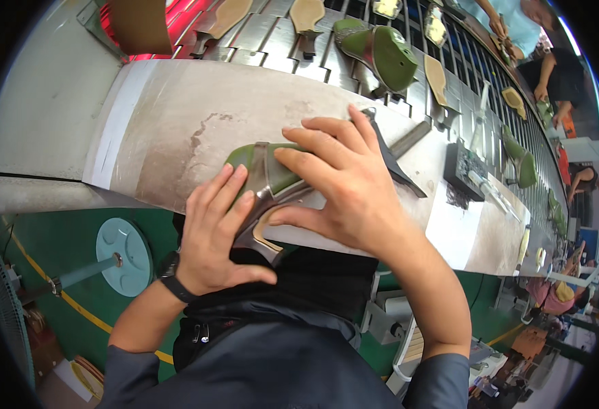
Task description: The person assembles high-heeled shoes by pressing soles onto shoe lasts by hand, tapping the edges with a small hammer, and applying adhesive along the seams using a syringe.
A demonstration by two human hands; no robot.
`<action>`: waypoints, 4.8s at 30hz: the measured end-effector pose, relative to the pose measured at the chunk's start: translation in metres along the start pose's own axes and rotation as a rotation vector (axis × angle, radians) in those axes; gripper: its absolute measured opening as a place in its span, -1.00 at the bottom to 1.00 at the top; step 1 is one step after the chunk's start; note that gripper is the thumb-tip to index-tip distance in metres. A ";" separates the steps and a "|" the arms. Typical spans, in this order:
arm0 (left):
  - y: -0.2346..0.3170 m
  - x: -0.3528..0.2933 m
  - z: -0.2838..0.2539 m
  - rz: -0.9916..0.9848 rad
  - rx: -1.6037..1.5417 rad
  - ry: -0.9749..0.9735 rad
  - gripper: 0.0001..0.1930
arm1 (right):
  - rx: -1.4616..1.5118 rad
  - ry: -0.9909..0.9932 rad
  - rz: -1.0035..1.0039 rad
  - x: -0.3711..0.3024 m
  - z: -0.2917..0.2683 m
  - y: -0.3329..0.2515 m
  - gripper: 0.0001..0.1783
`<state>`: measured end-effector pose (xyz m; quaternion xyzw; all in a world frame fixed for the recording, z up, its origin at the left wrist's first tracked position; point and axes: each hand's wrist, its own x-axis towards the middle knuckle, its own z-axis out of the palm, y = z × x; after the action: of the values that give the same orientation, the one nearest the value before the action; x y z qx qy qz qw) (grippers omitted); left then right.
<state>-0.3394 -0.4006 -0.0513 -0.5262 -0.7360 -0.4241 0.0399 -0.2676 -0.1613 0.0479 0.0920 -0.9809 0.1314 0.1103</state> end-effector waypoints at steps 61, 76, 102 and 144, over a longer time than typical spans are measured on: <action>0.003 0.131 0.018 -0.085 -0.114 -0.286 -0.03 | 0.883 0.130 0.491 -0.027 -0.039 0.042 -0.75; -0.004 0.128 0.018 -0.115 -0.159 -0.314 0.03 | 1.036 0.397 0.767 0.025 -0.014 0.102 -0.74; -0.005 0.119 0.018 -0.118 -0.153 -0.220 -0.03 | 0.476 0.407 0.297 -0.040 0.027 -0.040 -0.55; -0.016 0.137 0.012 -0.271 -0.106 -0.339 -0.09 | 1.118 0.880 0.662 -0.031 -0.022 0.010 -0.74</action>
<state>-0.4081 -0.2926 0.0011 -0.4875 -0.7729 -0.3691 -0.1695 -0.2353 -0.1412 0.0589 -0.2238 -0.6115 0.6562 0.3813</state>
